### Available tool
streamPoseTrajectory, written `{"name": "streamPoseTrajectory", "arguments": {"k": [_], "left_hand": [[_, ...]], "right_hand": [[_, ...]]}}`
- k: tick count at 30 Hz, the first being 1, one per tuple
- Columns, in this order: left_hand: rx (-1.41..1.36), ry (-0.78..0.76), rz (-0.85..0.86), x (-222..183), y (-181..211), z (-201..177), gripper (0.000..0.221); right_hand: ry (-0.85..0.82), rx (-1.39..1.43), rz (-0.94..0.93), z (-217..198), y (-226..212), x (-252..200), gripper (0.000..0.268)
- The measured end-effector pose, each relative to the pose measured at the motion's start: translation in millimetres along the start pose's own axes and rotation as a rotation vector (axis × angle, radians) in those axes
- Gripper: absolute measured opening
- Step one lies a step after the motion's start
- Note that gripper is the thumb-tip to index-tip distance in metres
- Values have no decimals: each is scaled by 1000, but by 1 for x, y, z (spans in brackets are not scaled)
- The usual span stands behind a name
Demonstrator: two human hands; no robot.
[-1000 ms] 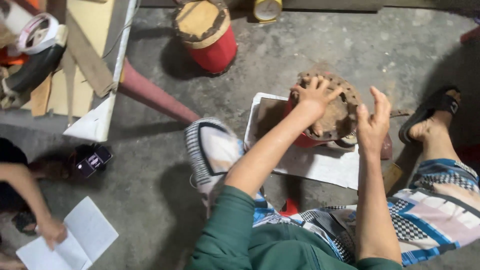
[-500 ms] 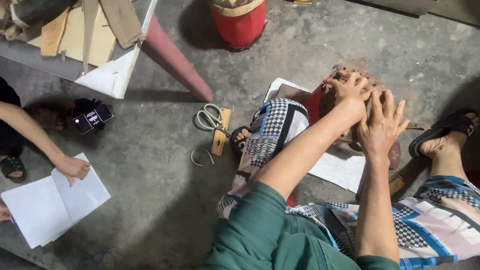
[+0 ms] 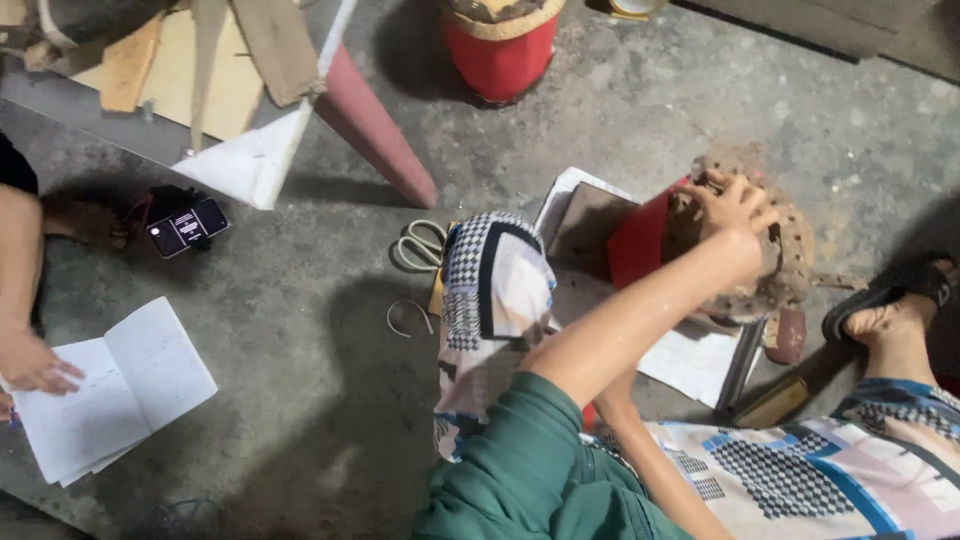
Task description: The person is stretching a leather skin over a wooden drum frame. They use scissors to trim the skin, then use a specialized tensioning tool and a hammer to pull the skin tight and secure it to the frame.
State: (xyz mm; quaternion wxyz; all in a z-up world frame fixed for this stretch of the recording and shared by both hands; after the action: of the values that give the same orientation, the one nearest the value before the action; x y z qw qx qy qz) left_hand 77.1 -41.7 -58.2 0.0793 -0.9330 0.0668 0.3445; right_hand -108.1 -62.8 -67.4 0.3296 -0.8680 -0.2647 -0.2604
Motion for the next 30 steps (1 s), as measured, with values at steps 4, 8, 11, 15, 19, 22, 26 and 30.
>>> {"name": "streamPoseTrajectory", "arguments": {"k": [4,8,11,15,19,22,26,30], "left_hand": [[-97,86,33,51,20,13,88],[-185,146,105,59,23,10,91],[-101,94,149,29,14,6,114],[-147,197,167,52,31,13,117],[-151,268,94,66,38,18,105],[-156,250,54,66,38,19,75],[-162,207,111,75,46,21,82],[-141,240,90,90,53,23,44]], "right_hand": [[-98,4,-68,60,-29,-2,23],[-200,31,-145,129,-63,0,27],[-271,43,-187,175,-88,-1,30],[-370,58,-251,207,-109,-3,35],[-479,74,-309,192,-97,-9,41],[-567,67,-347,250,-160,-5,45],[-677,51,-396,306,-198,-1,51],[-787,23,-431,337,-209,-14,57]]}}
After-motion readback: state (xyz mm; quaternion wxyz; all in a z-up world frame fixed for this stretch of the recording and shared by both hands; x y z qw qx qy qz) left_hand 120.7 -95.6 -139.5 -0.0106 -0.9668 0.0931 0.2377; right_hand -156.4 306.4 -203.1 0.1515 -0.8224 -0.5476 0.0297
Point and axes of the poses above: each hand's wrist, its own x-axis towards the middle knuckle, its own z-axis out of the palm, y = z × x, the point moved 10 cm from there along x, towards the middle knuckle, and after that the axes turned 3 degrees about -y, right-handed, at the moved point
